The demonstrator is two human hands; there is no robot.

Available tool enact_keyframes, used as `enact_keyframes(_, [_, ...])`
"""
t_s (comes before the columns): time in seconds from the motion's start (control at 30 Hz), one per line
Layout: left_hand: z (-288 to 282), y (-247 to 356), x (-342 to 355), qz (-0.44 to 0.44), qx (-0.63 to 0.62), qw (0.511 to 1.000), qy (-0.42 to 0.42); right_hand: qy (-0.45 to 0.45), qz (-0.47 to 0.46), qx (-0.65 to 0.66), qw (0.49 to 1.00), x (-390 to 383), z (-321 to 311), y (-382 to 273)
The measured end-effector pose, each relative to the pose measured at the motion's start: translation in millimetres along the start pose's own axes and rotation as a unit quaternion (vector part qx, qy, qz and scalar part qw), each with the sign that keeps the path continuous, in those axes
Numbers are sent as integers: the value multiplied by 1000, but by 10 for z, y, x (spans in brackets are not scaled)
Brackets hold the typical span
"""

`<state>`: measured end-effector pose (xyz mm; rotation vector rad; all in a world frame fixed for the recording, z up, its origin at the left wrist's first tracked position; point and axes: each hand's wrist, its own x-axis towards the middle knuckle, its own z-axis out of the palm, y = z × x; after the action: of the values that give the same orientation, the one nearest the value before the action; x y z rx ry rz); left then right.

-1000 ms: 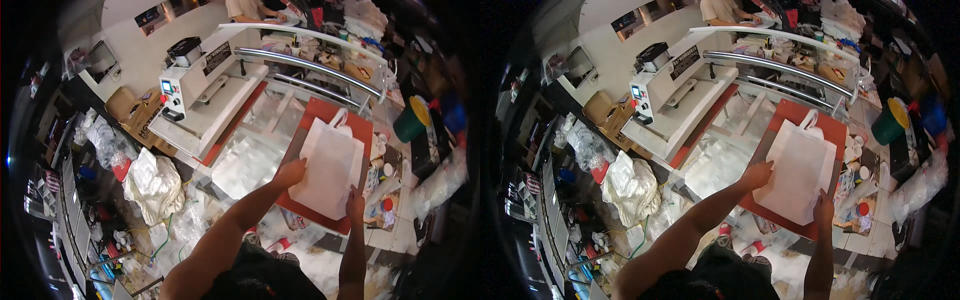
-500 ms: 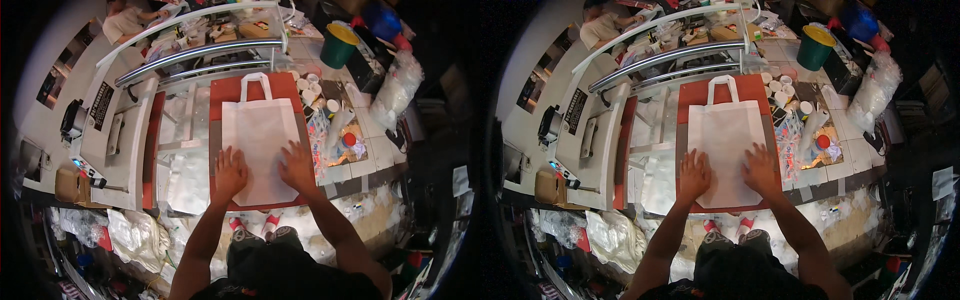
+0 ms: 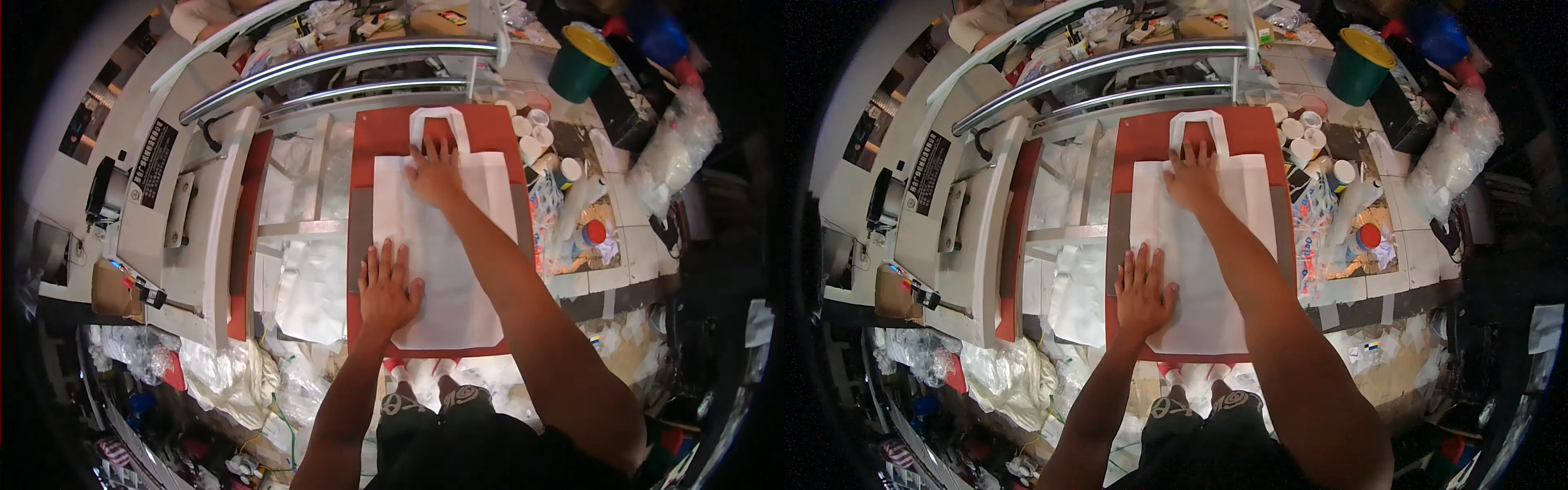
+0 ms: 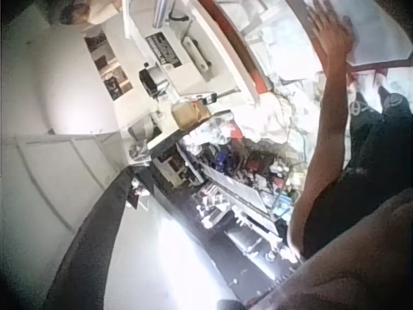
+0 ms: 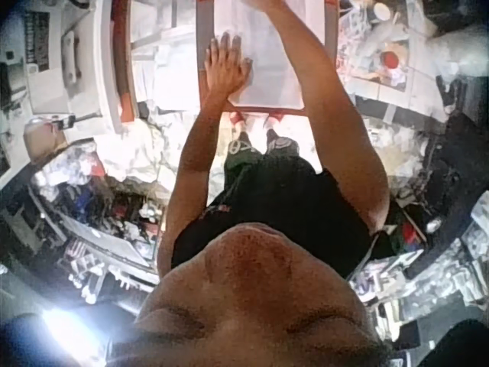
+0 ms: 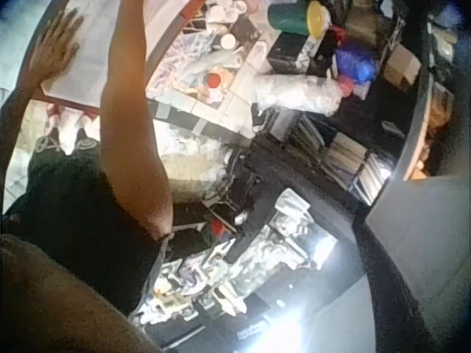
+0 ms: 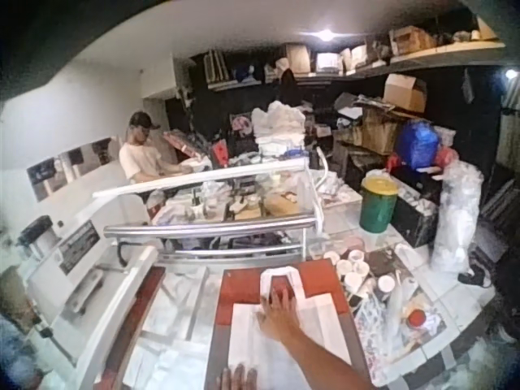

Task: The person heat presses designs onto tote bags by positioning each bag on the heat press machine, placing a transfer sheet on top, operating the press, peeling off the backing film, and stacking the finished bags.

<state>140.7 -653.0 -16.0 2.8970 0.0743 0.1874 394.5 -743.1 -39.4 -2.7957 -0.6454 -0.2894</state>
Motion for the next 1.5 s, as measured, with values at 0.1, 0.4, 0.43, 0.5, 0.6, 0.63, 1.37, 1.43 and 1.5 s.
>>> enact_keyframes(0.1, [71, -134, -87, -16, 28, 999, -1, -8, -96, 36, 995, -990, -183, -9])
enact_keyframes(0.4, [-309, -217, -658, -137, -11, 989, 62, -106, -88, 278, 951, -3856, -1477, 410])
enact_keyframes(0.43, [-402, -213, -745, -203, -21, 978, 37, -56, -1, 233, 971, -3796, -1474, 461])
enact_keyframes(0.5, [-345, -319, -860, -221, -28, 974, 32, -6, 78, 191, 978, -3556, -1448, 508])
enact_keyframes(0.6, [-246, -353, -838, -254, -38, 966, 25, 36, 176, 178, 967, -3185, -1365, 491])
enact_keyframes(0.63, [-244, -314, -783, -281, -74, 957, -3, 17, 201, 173, 964, -3136, -1243, 537])
enact_keyframes(1.37, [-94, -1326, -2023, -269, -287, 917, 63, 56, 471, 161, 865, -4774, 90, 1015])
enact_keyframes(1.43, [125, -1677, -2731, -274, -188, 943, -21, -68, 373, 161, 911, -4965, 581, 703])
enact_keyframes(1.5, [223, -1664, -3222, -309, -229, 919, -89, -56, 265, 191, 944, -5109, 1101, 546])
